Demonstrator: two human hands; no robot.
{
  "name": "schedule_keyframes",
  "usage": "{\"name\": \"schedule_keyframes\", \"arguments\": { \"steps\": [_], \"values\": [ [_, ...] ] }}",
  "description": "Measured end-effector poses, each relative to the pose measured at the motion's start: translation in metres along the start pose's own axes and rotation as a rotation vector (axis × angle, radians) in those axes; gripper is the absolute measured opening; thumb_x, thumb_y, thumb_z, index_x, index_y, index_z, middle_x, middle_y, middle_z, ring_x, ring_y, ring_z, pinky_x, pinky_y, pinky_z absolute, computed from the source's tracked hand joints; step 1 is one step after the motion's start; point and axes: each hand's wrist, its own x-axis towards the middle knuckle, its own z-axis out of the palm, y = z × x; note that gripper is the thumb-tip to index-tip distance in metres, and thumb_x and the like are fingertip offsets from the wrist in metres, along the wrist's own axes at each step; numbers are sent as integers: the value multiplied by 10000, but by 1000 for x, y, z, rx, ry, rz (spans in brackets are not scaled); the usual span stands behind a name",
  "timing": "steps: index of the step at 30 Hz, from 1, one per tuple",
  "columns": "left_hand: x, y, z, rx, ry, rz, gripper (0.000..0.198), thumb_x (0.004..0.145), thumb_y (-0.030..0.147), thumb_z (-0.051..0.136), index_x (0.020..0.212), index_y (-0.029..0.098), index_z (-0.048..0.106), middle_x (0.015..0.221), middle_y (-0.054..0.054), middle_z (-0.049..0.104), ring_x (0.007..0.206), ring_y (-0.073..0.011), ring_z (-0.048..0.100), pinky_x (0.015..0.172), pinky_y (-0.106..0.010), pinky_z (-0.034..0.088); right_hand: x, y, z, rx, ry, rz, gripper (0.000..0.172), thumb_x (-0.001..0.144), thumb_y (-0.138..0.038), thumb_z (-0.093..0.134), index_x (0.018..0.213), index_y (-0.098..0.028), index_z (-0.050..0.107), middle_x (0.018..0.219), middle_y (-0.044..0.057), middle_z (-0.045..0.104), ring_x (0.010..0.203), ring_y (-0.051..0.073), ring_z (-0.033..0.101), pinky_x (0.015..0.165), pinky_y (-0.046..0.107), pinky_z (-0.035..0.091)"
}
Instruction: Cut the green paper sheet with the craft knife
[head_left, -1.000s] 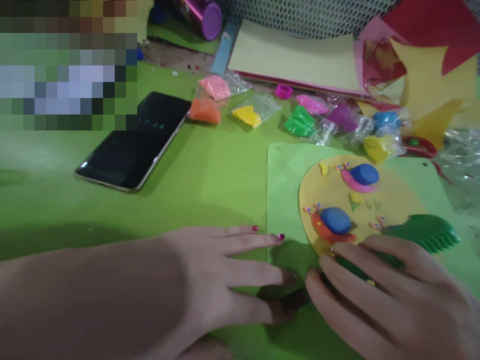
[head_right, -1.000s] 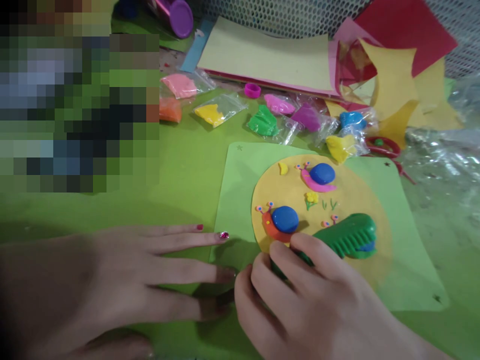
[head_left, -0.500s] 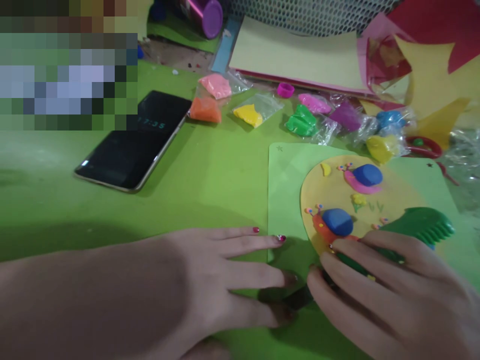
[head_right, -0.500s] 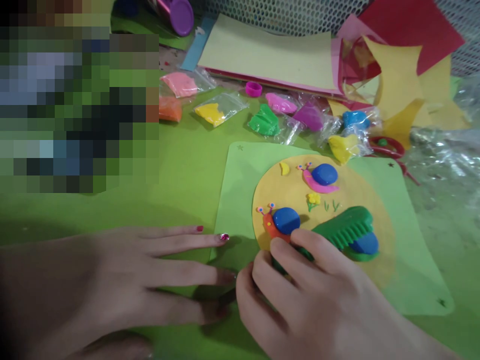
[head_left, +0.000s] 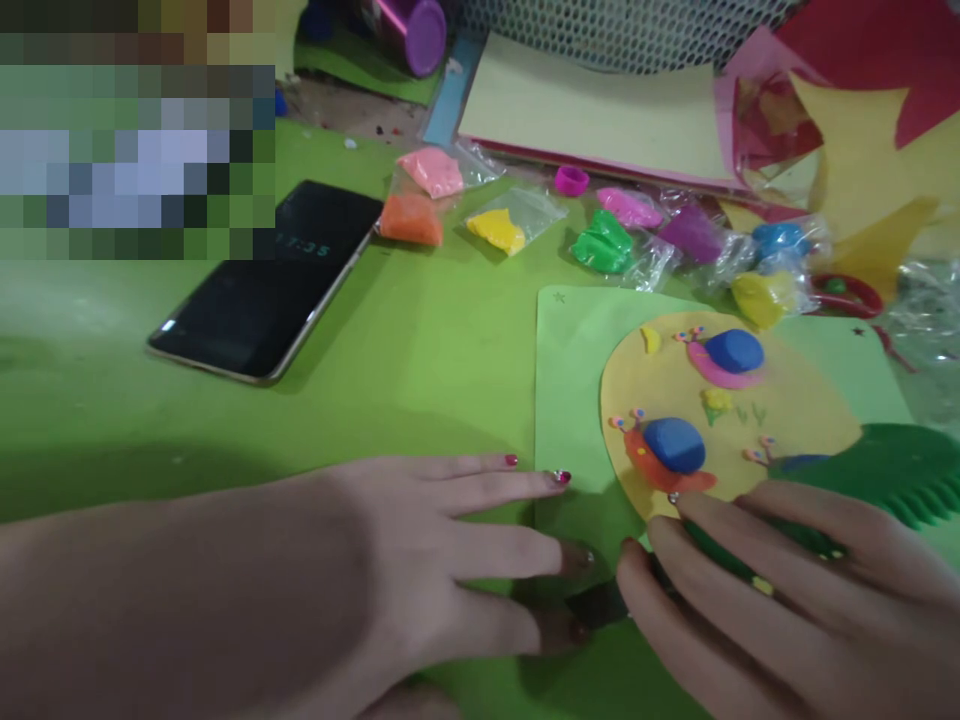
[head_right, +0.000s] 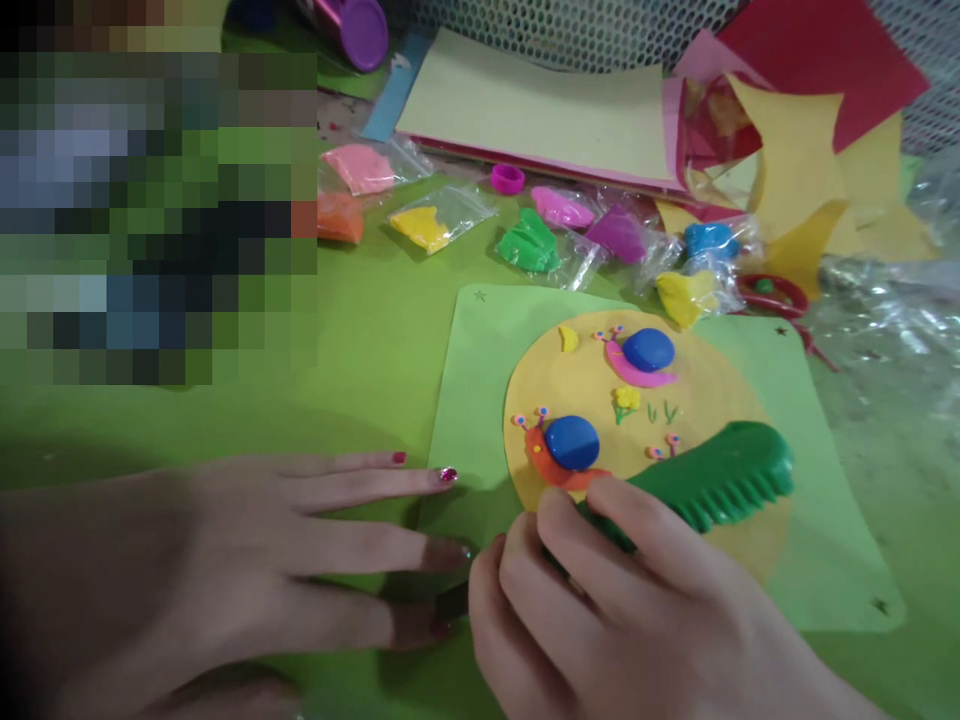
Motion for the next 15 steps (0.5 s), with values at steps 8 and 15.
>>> {"name": "schedule_keyframes", "arguments": {
  "steps": [8, 15],
  "values": [
    [-2, -6, -4, -71, -59, 62, 537, 917, 290, 527, 1447, 339, 452, 1501, 136, 475, 1516, -126, 206, 1263, -271, 6, 14, 20, -2, 62, 61, -77, 597, 1015, -50, 215, 852, -323, 720, 885, -7, 671, 902, 226, 524, 864, 423, 374],
    [-3, -5, 6, -136, 30, 29, 736, 677, 173, 571, 1393, 338, 527, 1537, 142, 433, 1534, -148, 143, 1267, -278, 2, 12, 21, 0, 120, 60, -65, 582, 1047, -43, 202, 885, -281, 708, 903, -3, 670, 941, 219, 519, 925, 413, 362]
  ]
}}
